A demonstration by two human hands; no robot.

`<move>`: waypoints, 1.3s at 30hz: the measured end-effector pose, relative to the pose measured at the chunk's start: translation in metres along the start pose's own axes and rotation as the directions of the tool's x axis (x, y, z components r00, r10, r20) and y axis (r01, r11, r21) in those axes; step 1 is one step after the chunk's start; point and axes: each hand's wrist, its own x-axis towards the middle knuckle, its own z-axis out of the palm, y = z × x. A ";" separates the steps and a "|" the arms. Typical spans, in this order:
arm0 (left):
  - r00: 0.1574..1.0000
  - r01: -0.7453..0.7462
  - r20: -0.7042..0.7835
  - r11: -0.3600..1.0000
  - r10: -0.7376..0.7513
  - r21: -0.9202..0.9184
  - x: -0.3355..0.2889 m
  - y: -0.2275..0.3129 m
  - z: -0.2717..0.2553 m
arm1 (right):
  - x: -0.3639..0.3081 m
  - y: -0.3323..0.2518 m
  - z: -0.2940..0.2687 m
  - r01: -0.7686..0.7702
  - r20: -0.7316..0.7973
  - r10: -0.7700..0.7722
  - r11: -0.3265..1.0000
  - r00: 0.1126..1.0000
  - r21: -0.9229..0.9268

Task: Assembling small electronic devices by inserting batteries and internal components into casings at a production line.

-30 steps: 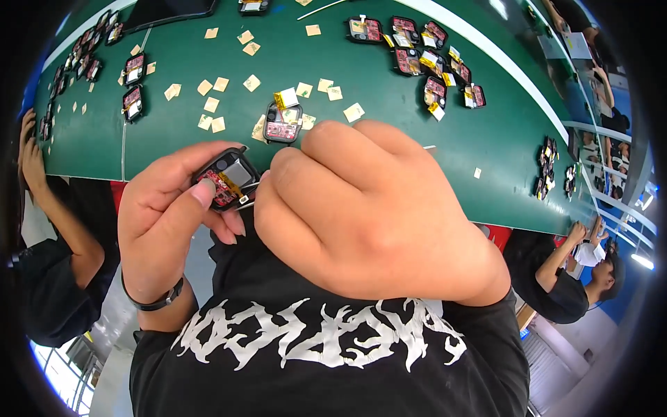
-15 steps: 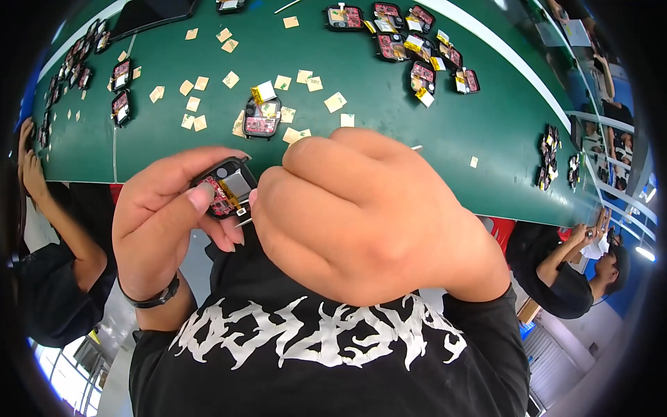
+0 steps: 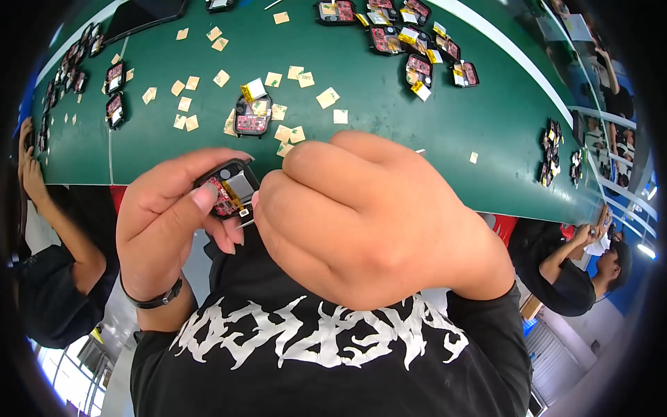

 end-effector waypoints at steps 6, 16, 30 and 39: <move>0.996 0.029 0.082 0.999 -0.031 0.026 0.006 -0.002 -0.006 | -0.001 0.001 0.003 0.017 -0.019 -0.016 0.998 1.000 0.053; 0.988 0.100 0.123 0.995 -0.096 -0.025 0.009 -0.005 -0.014 | 0.006 0.007 0.004 0.046 0.070 -0.053 0.994 0.996 0.096; 0.988 -0.142 -0.019 0.939 0.155 0.312 0.008 -0.024 -0.047 | 0.005 0.008 0.006 -0.447 0.258 0.438 0.894 0.861 -0.022; 0.981 0.016 -0.193 0.988 0.014 0.154 -0.003 -0.019 -0.086 | 0.023 0.011 0.056 -0.861 0.162 0.846 0.503 0.508 0.077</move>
